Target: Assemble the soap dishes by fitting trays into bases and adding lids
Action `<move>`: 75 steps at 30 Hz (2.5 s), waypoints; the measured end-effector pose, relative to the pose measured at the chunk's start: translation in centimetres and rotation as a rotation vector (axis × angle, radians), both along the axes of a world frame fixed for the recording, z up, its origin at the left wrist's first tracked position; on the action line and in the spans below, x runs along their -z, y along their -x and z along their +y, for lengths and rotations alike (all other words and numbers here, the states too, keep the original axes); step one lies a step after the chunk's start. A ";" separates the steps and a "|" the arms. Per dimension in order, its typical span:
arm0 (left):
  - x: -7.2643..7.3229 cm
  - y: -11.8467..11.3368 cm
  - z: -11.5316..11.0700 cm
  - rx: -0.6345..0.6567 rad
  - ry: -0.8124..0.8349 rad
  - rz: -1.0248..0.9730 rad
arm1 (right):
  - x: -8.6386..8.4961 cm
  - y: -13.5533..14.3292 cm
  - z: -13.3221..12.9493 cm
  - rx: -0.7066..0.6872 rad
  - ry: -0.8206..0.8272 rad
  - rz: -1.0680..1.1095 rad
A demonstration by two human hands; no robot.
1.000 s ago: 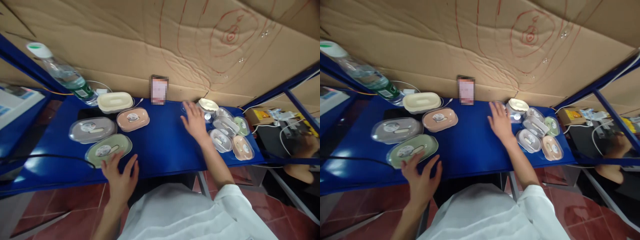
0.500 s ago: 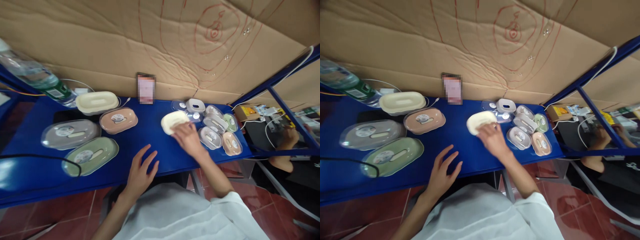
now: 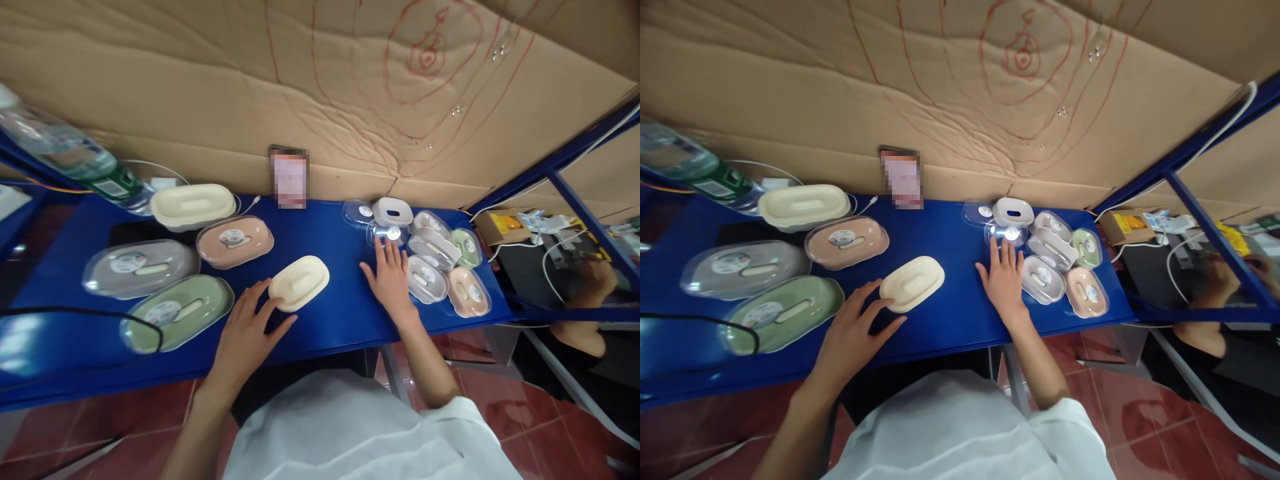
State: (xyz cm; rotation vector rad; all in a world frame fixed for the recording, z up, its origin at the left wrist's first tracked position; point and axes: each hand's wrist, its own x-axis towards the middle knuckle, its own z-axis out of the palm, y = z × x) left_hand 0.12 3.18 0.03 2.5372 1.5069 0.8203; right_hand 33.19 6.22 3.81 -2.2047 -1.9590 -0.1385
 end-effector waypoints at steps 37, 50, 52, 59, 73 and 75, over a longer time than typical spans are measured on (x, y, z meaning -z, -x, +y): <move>2.1 0.8 1.3 0.043 0.104 -0.318 | 2.6 12.7 -3.4 -0.584 -0.196 0.170; 1.7 0.7 1.5 0.005 0.136 -0.258 | 1.9 8.5 -3.4 -0.514 -0.147 0.258; 1.7 0.6 1.4 0.011 0.122 -0.253 | 2.5 8.2 -3.7 -0.530 -0.162 0.264; 1.8 0.4 1.4 0.037 0.072 -0.153 | 3.1 7.9 -4.5 -0.537 -0.143 0.351; 0.9 0.0 0.3 0.097 0.111 -0.186 | 0.5 -0.5 -0.6 -0.113 0.063 0.062; 1.1 -0.1 0.5 0.084 0.138 -0.202 | -0.1 -0.5 0.8 -0.102 0.086 0.033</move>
